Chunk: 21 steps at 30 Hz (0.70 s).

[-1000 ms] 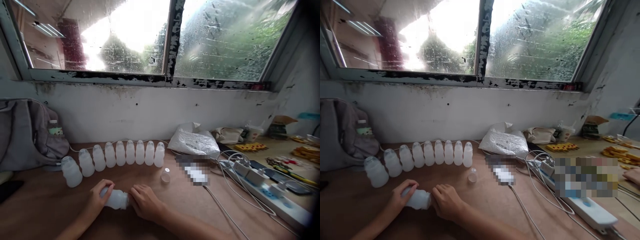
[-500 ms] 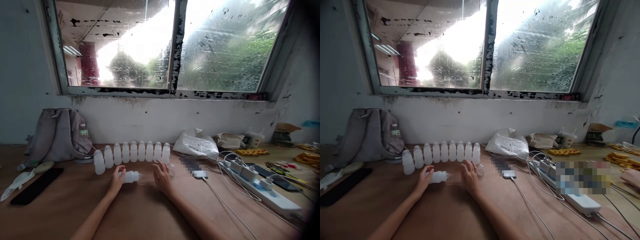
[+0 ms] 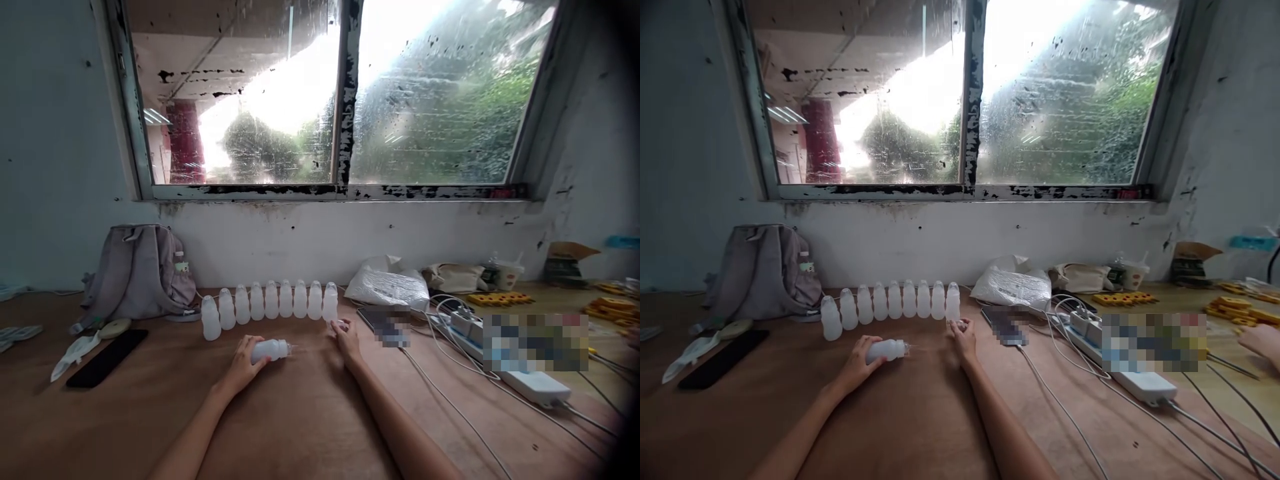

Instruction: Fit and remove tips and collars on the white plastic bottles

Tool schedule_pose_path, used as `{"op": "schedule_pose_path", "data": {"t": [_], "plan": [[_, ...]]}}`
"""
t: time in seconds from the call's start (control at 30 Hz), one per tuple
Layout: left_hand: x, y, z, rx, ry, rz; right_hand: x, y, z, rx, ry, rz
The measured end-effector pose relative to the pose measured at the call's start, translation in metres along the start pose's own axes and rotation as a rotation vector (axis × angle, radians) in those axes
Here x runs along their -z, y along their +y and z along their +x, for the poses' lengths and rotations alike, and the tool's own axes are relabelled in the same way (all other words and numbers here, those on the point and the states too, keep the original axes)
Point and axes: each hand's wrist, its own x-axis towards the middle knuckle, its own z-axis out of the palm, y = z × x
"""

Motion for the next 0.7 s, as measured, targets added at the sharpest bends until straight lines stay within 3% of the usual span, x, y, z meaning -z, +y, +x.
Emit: {"op": "schedule_pose_path", "data": {"t": [0.17, 0.33, 0.43, 0.57, 0.7], "plan": [[-0.001, 0.000, 0.002, -0.073, 0.041, 0.073, -0.018, -0.010, -0.018, -0.141, -0.239, 0.399], [0.006, 0.004, 0.001, -0.132, 0.236, 0.139, -0.029, -0.017, -0.038, 0.011, -0.205, 0.270], [0.009, 0.009, 0.000, -0.189, 0.230, 0.151, -0.034, -0.022, -0.048, 0.020, -0.245, 0.283], [0.007, 0.009, 0.001, -0.236, 0.198, 0.164, -0.040, -0.035, -0.063, -0.006, -0.437, 0.369], [0.004, 0.003, 0.003, -0.218, 0.203, 0.180, -0.043, -0.045, -0.074, -0.143, -0.608, 0.463]]}}
